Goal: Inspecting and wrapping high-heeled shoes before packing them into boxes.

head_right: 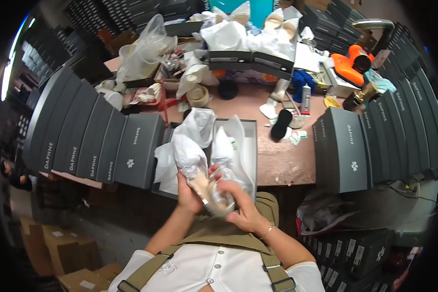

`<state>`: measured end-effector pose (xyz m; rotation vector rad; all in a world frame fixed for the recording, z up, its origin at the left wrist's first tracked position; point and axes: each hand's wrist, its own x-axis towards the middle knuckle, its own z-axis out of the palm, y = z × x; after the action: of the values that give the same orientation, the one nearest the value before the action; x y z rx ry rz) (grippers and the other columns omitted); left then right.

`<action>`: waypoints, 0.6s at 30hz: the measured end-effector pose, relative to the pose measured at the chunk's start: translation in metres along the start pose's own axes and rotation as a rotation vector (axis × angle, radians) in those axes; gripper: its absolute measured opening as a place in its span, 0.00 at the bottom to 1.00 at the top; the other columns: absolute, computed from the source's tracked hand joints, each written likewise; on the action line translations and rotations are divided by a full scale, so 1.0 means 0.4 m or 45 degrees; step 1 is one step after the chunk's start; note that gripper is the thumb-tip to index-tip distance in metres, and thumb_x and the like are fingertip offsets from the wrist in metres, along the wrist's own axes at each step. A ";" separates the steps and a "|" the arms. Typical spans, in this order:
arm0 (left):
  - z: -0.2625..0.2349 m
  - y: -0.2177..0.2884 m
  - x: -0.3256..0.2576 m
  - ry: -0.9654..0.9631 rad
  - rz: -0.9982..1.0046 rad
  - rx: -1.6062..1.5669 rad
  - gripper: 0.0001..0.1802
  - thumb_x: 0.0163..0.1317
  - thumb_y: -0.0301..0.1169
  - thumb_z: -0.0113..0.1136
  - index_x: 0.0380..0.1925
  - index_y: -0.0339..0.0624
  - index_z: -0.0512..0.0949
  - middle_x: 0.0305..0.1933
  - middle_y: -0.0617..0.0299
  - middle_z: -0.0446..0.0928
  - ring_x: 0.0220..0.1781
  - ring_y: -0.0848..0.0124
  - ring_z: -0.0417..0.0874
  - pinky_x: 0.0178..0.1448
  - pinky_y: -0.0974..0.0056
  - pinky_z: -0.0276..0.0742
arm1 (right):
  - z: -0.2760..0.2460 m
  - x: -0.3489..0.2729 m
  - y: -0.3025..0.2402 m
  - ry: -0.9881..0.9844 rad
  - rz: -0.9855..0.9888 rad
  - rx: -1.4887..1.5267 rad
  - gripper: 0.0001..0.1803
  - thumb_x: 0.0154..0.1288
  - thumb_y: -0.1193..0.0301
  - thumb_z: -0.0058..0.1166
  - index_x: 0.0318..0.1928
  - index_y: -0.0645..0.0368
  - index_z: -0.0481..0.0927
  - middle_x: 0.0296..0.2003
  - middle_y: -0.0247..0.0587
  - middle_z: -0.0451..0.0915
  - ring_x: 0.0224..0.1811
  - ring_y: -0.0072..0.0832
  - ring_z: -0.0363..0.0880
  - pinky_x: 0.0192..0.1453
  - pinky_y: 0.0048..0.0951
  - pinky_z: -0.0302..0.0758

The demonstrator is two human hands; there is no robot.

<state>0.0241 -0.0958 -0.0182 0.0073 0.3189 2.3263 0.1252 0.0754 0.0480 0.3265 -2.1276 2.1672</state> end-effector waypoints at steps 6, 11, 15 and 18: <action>0.111 -0.075 -0.010 0.482 -0.033 0.156 0.36 0.66 0.61 0.39 0.58 0.40 0.66 0.56 0.52 0.71 0.59 0.60 0.73 0.62 0.53 0.70 | -0.029 0.129 0.020 -0.197 -0.206 -1.063 0.14 0.57 0.70 0.55 0.45 0.56 0.79 0.35 0.40 0.77 0.38 0.36 0.78 0.42 0.32 0.73; 0.068 -0.110 -0.034 0.547 0.061 0.338 0.23 0.71 0.41 0.46 0.60 0.41 0.63 0.57 0.57 0.70 0.60 0.64 0.71 0.64 0.55 0.68 | -0.010 0.167 0.093 -0.161 -0.288 -1.331 0.10 0.52 0.73 0.57 0.37 0.56 0.78 0.27 0.38 0.73 0.32 0.38 0.75 0.34 0.36 0.72; 0.061 -0.073 -0.029 0.499 0.117 0.478 0.22 0.70 0.40 0.50 0.57 0.39 0.64 0.52 0.58 0.72 0.49 0.67 0.77 0.51 0.60 0.76 | -0.041 0.138 0.102 -0.087 -0.087 -0.885 0.09 0.55 0.75 0.54 0.38 0.59 0.76 0.32 0.41 0.75 0.36 0.33 0.78 0.40 0.35 0.74; 0.031 -0.011 -0.030 0.585 -0.056 0.545 0.27 0.67 0.45 0.53 0.59 0.43 0.61 0.50 0.56 0.73 0.46 0.65 0.79 0.42 0.60 0.81 | -0.124 0.104 0.062 -0.278 0.681 0.107 0.09 0.65 0.73 0.50 0.44 0.62 0.73 0.44 0.42 0.76 0.50 0.30 0.77 0.50 0.34 0.75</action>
<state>0.0367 -0.0985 -0.0061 -0.3229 1.0291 2.1538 0.0749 0.1204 0.0323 -0.0115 -2.4703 2.6104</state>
